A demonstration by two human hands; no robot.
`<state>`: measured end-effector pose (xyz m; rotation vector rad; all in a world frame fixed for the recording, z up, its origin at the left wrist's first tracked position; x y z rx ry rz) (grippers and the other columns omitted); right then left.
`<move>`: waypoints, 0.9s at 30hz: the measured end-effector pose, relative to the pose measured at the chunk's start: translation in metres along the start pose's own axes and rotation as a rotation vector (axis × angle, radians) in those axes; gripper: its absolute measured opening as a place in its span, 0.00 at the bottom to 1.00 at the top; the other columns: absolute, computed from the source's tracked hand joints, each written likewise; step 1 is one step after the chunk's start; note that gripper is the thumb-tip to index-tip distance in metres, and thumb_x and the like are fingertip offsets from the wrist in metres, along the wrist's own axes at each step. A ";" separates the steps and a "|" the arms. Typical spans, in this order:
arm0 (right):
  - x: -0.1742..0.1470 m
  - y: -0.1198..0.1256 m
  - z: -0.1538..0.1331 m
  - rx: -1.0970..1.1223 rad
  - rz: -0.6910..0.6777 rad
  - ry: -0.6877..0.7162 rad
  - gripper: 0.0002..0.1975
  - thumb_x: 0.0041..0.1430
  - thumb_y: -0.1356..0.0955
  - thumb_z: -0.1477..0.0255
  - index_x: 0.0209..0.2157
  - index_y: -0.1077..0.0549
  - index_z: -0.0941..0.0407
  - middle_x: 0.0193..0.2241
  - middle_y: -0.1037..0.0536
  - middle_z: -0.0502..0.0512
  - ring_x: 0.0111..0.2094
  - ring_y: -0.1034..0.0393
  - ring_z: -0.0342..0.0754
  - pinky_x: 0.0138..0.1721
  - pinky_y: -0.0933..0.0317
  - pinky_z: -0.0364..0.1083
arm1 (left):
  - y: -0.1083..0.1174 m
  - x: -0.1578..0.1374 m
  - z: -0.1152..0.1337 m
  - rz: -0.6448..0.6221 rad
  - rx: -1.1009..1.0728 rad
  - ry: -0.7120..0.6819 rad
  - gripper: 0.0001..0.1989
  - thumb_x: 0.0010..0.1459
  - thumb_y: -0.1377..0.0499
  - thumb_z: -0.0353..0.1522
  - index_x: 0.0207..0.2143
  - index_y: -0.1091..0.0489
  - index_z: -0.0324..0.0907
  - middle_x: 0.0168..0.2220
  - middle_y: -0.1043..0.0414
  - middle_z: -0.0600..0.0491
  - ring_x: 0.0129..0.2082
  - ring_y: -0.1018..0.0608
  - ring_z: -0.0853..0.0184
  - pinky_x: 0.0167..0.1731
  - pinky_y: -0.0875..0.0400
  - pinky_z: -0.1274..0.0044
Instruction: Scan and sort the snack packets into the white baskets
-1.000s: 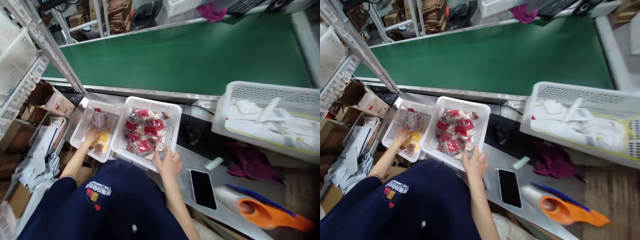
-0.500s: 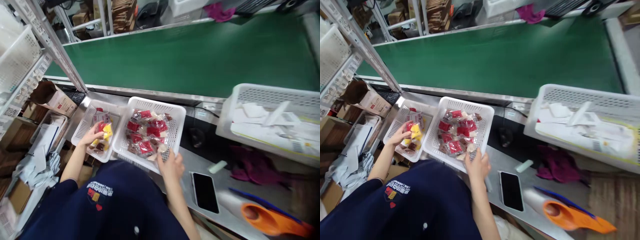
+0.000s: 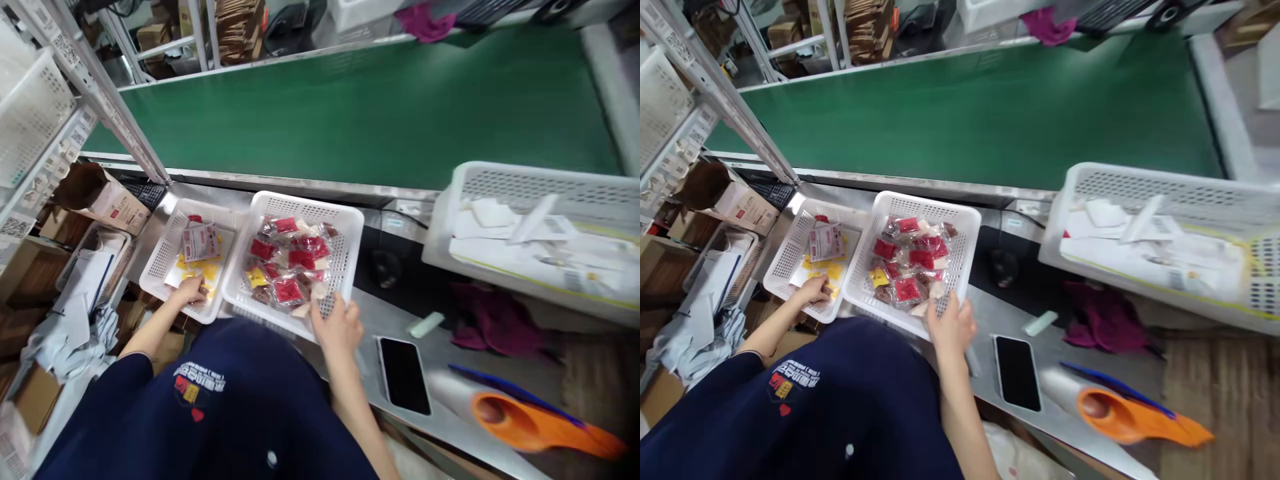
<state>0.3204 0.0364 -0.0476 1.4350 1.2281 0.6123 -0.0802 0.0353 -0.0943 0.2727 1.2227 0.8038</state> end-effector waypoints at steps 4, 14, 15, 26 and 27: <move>-0.001 0.001 0.001 -0.007 -0.009 0.004 0.36 0.68 0.33 0.59 0.71 0.33 0.66 0.70 0.36 0.82 0.66 0.33 0.76 0.66 0.38 0.72 | -0.004 0.000 0.008 0.020 0.026 -0.116 0.18 0.57 0.33 0.23 0.50 0.22 0.42 0.57 0.23 0.40 0.61 0.24 0.48 0.58 0.30 0.66; 0.000 0.000 -0.001 0.024 -0.008 0.013 0.37 0.70 0.36 0.57 0.71 0.35 0.65 0.69 0.36 0.81 0.66 0.34 0.72 0.67 0.40 0.70 | 0.028 -0.012 0.007 0.188 -0.035 -0.216 0.06 0.56 0.33 0.24 0.31 0.26 0.40 0.58 0.23 0.39 0.62 0.25 0.47 0.62 0.30 0.61; 0.000 0.000 -0.001 0.023 -0.010 0.012 0.37 0.70 0.36 0.58 0.71 0.35 0.66 0.69 0.36 0.81 0.67 0.35 0.72 0.68 0.41 0.69 | 0.037 -0.015 0.005 0.265 -0.111 -0.217 0.06 0.57 0.32 0.26 0.33 0.27 0.40 0.61 0.25 0.38 0.64 0.25 0.47 0.63 0.30 0.60; -0.002 0.006 -0.005 0.032 -0.044 -0.001 0.38 0.69 0.37 0.58 0.72 0.36 0.67 0.70 0.38 0.81 0.68 0.36 0.73 0.68 0.42 0.70 | 0.080 -0.044 0.055 0.387 -0.478 -0.512 0.31 0.63 0.28 0.42 0.65 0.31 0.47 0.70 0.31 0.42 0.71 0.29 0.51 0.73 0.35 0.60; -0.003 0.006 -0.005 0.037 -0.040 -0.002 0.38 0.69 0.37 0.58 0.72 0.36 0.67 0.70 0.38 0.81 0.69 0.37 0.73 0.69 0.42 0.69 | 0.073 -0.040 0.052 0.349 -0.374 -0.392 0.31 0.63 0.28 0.41 0.65 0.31 0.45 0.70 0.30 0.41 0.71 0.29 0.50 0.73 0.35 0.61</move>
Point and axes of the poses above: each hand's wrist, its own x-axis towards the middle knuckle, its own y-axis out of the back of the hand, z = x × y, the point moved 1 cm from there along x, towards the middle knuckle
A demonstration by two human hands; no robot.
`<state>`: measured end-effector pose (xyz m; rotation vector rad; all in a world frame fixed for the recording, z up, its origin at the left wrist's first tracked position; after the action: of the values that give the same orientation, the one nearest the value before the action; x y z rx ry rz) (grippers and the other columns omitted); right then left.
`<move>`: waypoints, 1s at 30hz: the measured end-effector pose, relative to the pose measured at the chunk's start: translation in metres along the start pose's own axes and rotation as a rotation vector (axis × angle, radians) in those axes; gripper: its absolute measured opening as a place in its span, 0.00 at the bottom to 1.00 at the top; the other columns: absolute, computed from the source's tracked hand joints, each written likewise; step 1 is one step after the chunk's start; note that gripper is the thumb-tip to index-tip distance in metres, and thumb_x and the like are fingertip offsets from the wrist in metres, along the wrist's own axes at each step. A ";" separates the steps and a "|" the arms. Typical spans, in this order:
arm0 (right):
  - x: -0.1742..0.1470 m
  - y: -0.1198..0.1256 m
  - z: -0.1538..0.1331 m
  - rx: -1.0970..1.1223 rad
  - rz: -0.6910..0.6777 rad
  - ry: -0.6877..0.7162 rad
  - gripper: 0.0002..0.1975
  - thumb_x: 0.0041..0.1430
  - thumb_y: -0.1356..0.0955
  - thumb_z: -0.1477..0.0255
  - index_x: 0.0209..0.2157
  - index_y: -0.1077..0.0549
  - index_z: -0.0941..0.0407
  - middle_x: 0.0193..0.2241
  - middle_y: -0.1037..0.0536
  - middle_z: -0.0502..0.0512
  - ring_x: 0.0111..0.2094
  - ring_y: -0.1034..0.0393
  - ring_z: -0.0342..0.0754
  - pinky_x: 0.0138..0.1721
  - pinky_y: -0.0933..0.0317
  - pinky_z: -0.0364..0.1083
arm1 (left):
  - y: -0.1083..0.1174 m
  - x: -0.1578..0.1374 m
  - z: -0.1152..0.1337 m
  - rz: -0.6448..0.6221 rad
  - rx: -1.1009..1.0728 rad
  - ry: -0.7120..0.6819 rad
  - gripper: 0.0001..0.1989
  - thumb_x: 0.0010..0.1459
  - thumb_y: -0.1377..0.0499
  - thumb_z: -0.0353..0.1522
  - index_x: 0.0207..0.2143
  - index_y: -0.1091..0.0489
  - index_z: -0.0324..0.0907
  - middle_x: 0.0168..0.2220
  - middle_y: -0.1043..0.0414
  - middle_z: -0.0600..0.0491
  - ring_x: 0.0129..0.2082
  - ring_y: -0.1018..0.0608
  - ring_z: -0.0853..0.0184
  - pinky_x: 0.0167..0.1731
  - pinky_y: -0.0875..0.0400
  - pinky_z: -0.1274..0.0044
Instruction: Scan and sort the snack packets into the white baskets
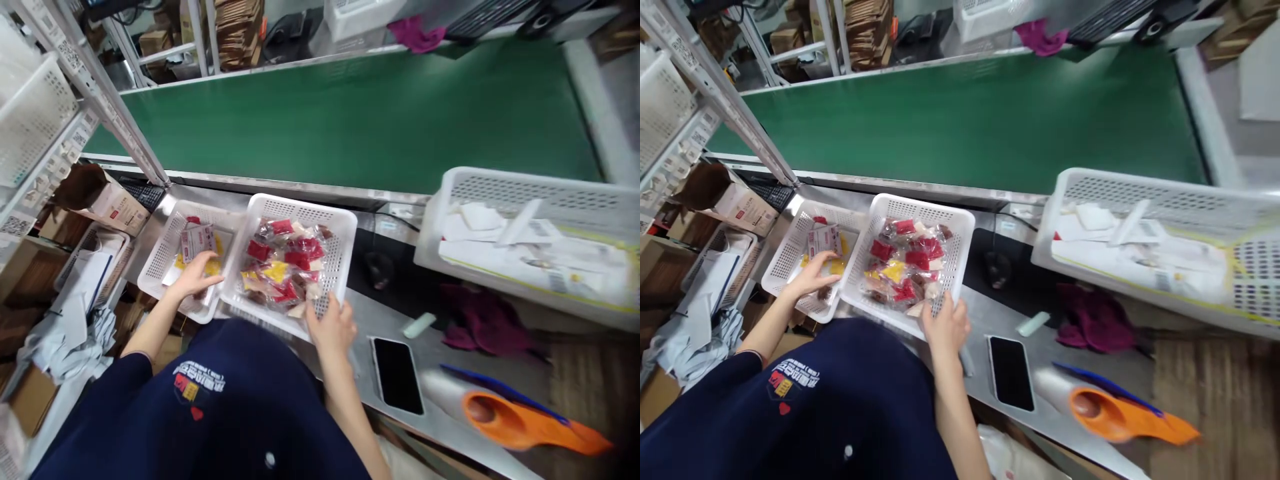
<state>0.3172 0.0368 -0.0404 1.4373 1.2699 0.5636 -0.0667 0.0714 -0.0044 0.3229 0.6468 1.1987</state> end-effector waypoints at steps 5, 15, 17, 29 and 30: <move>0.000 -0.002 0.001 0.018 0.013 -0.011 0.37 0.70 0.38 0.57 0.72 0.35 0.65 0.70 0.37 0.80 0.68 0.36 0.72 0.69 0.43 0.69 | -0.045 -0.007 -0.039 -0.188 0.425 0.564 0.33 0.55 0.24 0.31 0.61 0.29 0.34 0.65 0.30 0.28 0.65 0.25 0.39 0.59 0.24 0.62; 0.001 -0.005 0.007 -0.006 0.046 0.022 0.37 0.69 0.37 0.57 0.71 0.34 0.66 0.69 0.35 0.81 0.67 0.34 0.76 0.65 0.39 0.72 | -0.048 -0.004 -0.052 0.031 0.300 0.595 0.08 0.62 0.33 0.27 0.44 0.24 0.41 0.42 0.19 0.44 0.48 0.15 0.53 0.47 0.24 0.69; 0.002 -0.006 0.007 0.001 0.052 0.025 0.37 0.69 0.36 0.57 0.71 0.33 0.66 0.68 0.34 0.81 0.66 0.33 0.76 0.66 0.39 0.72 | -0.030 -0.003 -0.049 0.159 0.228 0.575 0.07 0.64 0.35 0.29 0.44 0.27 0.42 0.43 0.19 0.46 0.47 0.15 0.56 0.46 0.23 0.71; 0.002 -0.001 0.004 -0.036 0.015 0.027 0.37 0.69 0.36 0.58 0.71 0.34 0.66 0.68 0.35 0.82 0.67 0.34 0.75 0.66 0.39 0.71 | -0.018 0.002 0.005 -0.052 -0.356 0.003 0.24 0.68 0.35 0.40 0.63 0.26 0.40 0.51 0.16 0.42 0.47 0.14 0.56 0.51 0.18 0.63; 0.001 0.000 0.003 -0.031 0.020 0.028 0.36 0.69 0.36 0.58 0.71 0.34 0.66 0.68 0.35 0.82 0.67 0.34 0.75 0.66 0.39 0.71 | -0.019 0.003 -0.004 -0.059 -0.359 0.102 0.20 0.71 0.39 0.38 0.61 0.25 0.39 0.46 0.15 0.43 0.43 0.14 0.57 0.47 0.17 0.65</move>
<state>0.3198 0.0369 -0.0418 1.4224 1.2654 0.6162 -0.0544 0.0670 -0.0186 -0.0584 0.5123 1.2539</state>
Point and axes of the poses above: each hand's wrist, its own x-axis towards the middle knuckle, its own y-axis out of the back of the hand, z = x × y, the point moved 1 cm from there along x, towards the middle knuckle
